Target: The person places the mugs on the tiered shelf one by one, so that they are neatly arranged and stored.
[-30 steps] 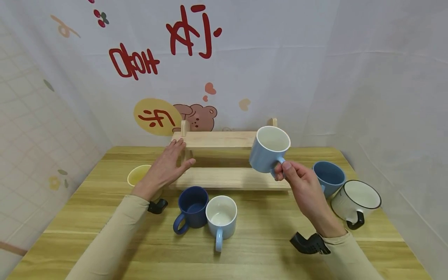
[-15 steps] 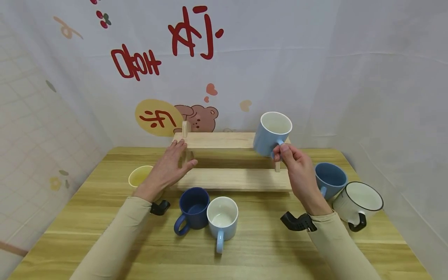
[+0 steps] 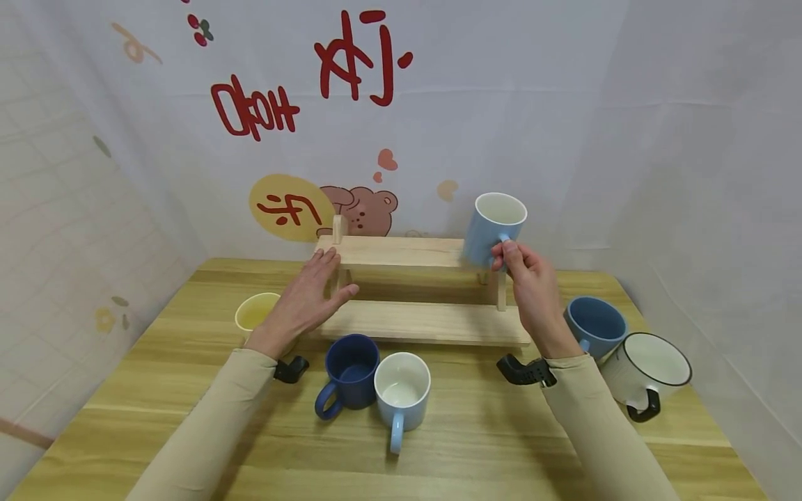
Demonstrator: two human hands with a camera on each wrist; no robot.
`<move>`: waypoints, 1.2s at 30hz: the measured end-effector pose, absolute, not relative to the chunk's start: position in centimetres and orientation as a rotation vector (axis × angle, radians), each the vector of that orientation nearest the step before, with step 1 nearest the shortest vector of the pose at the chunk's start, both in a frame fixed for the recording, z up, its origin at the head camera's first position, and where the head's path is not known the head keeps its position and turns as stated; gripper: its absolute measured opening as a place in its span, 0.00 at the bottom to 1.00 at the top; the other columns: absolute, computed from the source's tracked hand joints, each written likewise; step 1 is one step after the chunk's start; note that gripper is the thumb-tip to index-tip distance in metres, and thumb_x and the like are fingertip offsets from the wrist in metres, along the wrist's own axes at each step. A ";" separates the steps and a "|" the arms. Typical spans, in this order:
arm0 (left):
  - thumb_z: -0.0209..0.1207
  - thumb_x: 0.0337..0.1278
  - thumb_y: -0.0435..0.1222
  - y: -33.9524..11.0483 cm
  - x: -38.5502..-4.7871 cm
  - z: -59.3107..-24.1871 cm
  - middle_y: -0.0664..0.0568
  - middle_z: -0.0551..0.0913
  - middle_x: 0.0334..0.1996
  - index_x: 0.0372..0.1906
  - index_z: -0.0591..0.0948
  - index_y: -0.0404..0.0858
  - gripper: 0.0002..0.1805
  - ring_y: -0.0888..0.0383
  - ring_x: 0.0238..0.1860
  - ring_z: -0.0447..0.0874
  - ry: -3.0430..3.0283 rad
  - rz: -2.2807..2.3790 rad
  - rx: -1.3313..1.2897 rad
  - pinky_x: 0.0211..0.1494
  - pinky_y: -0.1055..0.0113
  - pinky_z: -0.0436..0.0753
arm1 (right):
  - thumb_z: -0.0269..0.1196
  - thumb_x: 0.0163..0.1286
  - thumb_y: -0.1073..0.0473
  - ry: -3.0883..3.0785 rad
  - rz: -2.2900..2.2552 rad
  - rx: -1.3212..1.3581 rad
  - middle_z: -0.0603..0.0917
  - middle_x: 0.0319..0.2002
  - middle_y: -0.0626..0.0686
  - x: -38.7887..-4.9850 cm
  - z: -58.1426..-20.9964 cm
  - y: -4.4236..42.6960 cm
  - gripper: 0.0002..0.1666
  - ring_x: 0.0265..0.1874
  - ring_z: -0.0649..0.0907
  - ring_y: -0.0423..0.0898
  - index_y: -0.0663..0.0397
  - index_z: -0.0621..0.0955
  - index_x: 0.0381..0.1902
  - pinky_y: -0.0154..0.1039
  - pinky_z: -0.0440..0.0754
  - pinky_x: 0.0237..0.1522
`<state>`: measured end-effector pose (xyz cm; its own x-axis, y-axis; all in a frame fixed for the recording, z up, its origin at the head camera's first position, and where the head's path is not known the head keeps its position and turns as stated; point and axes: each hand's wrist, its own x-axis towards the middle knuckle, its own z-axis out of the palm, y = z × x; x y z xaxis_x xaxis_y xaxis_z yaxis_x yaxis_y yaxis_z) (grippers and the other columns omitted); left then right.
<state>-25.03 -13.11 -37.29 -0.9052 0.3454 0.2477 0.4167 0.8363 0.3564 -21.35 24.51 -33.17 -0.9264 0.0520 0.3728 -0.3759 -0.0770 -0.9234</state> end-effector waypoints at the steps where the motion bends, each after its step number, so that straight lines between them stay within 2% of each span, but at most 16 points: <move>1: 0.46 0.72 0.68 -13.1 -25.0 -37.3 0.42 0.53 0.82 0.80 0.59 0.31 0.51 0.45 0.83 0.41 -2.844 -0.611 -0.594 0.83 0.53 0.44 | 0.57 0.81 0.50 -1.911 2.083 0.339 0.80 0.33 0.49 -21.6 -33.2 24.5 0.26 0.42 0.77 0.45 0.75 0.77 0.47 0.30 0.76 0.56; 5: 0.45 0.72 0.68 -13.1 -25.0 -37.5 0.42 0.52 0.83 0.80 0.59 0.31 0.51 0.46 0.84 0.40 -2.846 -0.609 -0.592 0.83 0.53 0.44 | 0.58 0.80 0.48 -1.935 2.079 0.298 0.80 0.32 0.48 -22.3 -33.3 24.4 0.27 0.43 0.76 0.45 0.75 0.77 0.48 0.30 0.75 0.55; 12: 0.46 0.72 0.67 -13.1 -25.1 -37.5 0.42 0.52 0.83 0.80 0.59 0.30 0.51 0.45 0.84 0.40 -2.833 -0.598 -0.600 0.83 0.51 0.46 | 0.59 0.80 0.51 -1.907 2.097 0.287 0.82 0.29 0.46 -23.6 -33.7 24.1 0.21 0.39 0.78 0.43 0.69 0.81 0.44 0.31 0.75 0.54; 30: 0.48 0.72 0.66 -13.4 -24.6 -37.5 0.42 0.51 0.83 0.80 0.58 0.31 0.51 0.46 0.84 0.39 -2.850 -0.599 -0.582 0.83 0.52 0.46 | 0.57 0.80 0.47 -2.054 2.048 0.263 0.83 0.33 0.46 -24.8 -34.5 23.8 0.31 0.44 0.79 0.44 0.78 0.78 0.53 0.29 0.75 0.58; 36: 0.47 0.71 0.67 -13.3 -24.8 -37.5 0.42 0.51 0.83 0.80 0.58 0.31 0.51 0.46 0.84 0.39 -2.843 -0.608 -0.596 0.83 0.52 0.46 | 0.60 0.79 0.47 -2.095 1.979 0.281 0.85 0.33 0.45 -25.0 -34.4 24.3 0.31 0.44 0.81 0.43 0.78 0.79 0.52 0.27 0.77 0.55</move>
<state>-24.83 -13.32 -37.49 -0.9049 0.3466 0.2473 0.4174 0.8365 0.3550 -24.95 24.25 -34.38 -0.9512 0.0281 0.3072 -0.3051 0.0613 -0.9504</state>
